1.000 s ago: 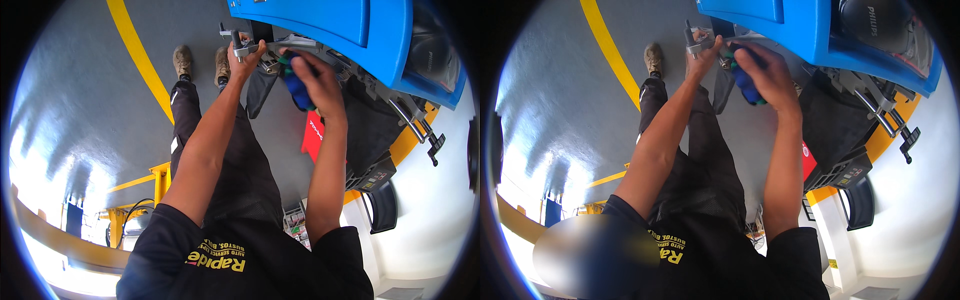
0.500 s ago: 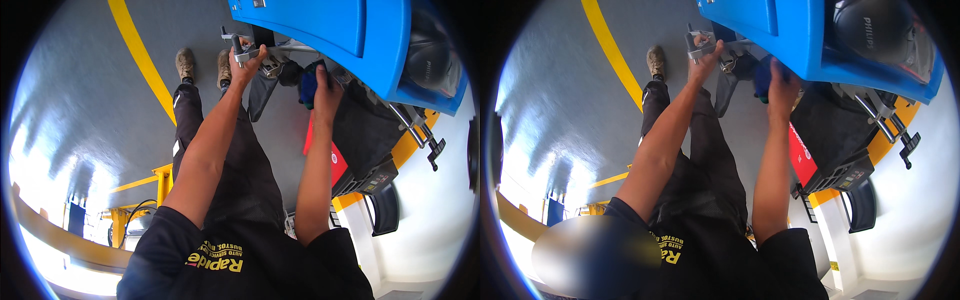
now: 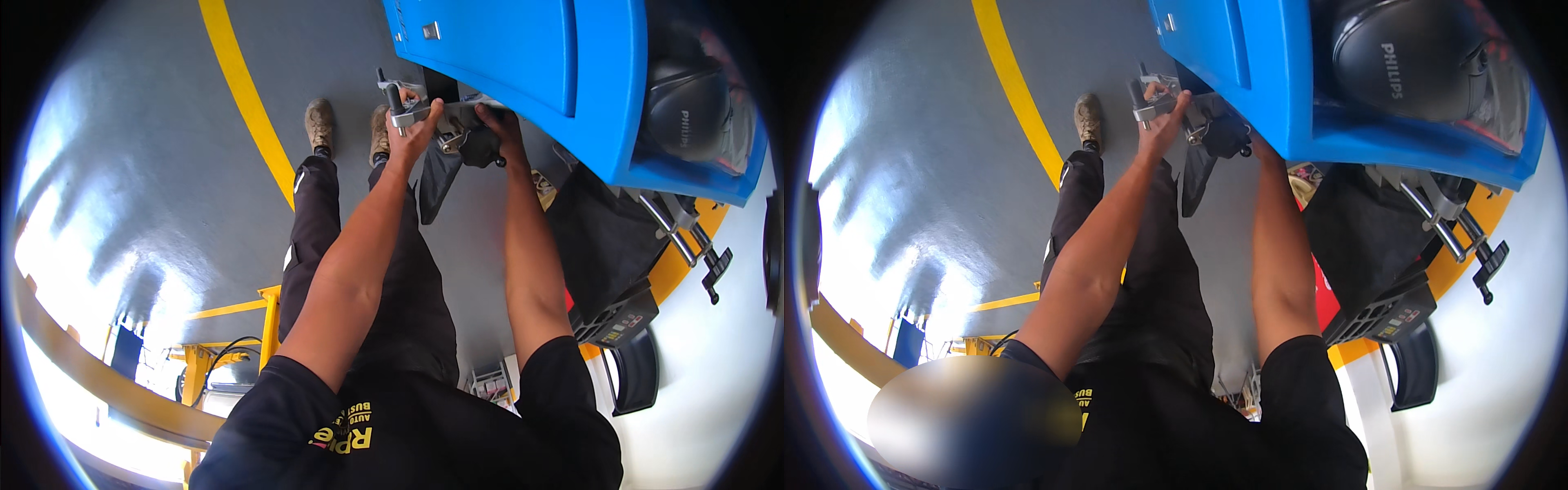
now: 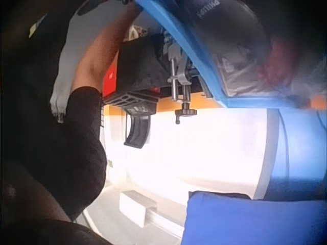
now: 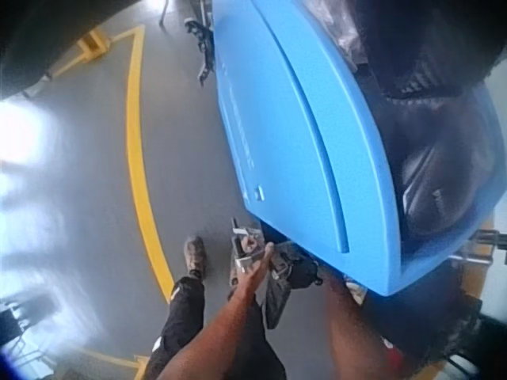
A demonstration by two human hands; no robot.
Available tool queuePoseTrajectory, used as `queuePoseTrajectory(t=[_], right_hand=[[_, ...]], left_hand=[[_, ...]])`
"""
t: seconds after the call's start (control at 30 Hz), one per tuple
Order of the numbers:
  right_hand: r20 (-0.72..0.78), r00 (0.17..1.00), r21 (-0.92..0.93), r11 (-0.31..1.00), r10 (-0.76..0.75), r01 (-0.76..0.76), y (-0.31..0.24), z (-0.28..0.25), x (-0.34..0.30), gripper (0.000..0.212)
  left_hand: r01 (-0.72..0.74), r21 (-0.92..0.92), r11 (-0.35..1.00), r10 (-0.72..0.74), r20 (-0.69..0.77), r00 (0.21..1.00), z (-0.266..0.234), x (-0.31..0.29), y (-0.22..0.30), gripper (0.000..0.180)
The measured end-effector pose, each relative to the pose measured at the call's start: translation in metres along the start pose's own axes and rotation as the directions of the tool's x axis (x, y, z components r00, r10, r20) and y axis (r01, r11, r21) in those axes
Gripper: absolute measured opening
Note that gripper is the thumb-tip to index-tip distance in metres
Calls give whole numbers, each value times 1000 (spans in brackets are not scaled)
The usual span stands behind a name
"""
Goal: The person walks through a garage, retrieves a green cloth, and wipes a metal alignment fixture mounted on a yellow car lift. The person repeatedly wipes different parts of the fixture with the cloth.
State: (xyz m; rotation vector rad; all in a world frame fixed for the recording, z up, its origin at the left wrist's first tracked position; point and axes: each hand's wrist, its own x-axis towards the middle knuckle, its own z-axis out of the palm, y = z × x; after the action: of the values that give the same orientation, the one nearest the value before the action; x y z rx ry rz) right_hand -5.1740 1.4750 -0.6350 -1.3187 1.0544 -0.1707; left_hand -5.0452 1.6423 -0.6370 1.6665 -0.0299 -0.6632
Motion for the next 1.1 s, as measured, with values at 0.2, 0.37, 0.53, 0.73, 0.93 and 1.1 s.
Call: queuePoseTrajectory(t=[0.2,0.37,0.53,0.73,0.93,1.1], right_hand=[[51,998,-84,996,-26,31,-14,3,15,45],[63,997,-135,990,-37,45,-24,-1,7,39],[54,997,-170,983,-57,65,-33,-7,-6,33],[4,996,-207,975,-84,83,-37,-4,-26,26],[-11,999,-260,965,31,-33,-34,-10,-64,27],[-26,997,-202,976,75,-78,-34,-15,-99,30]], left_hand=[[106,186,977,-119,56,991,-3,-4,14,42],[102,159,982,-99,-27,995,3,-12,17,43],[-5,176,984,19,-82,996,6,-21,22,42],[74,142,987,-69,-35,997,-1,-39,25,43],[236,70,969,-241,75,968,-6,-73,21,39],[170,223,960,-197,102,975,-27,-97,42,44]])
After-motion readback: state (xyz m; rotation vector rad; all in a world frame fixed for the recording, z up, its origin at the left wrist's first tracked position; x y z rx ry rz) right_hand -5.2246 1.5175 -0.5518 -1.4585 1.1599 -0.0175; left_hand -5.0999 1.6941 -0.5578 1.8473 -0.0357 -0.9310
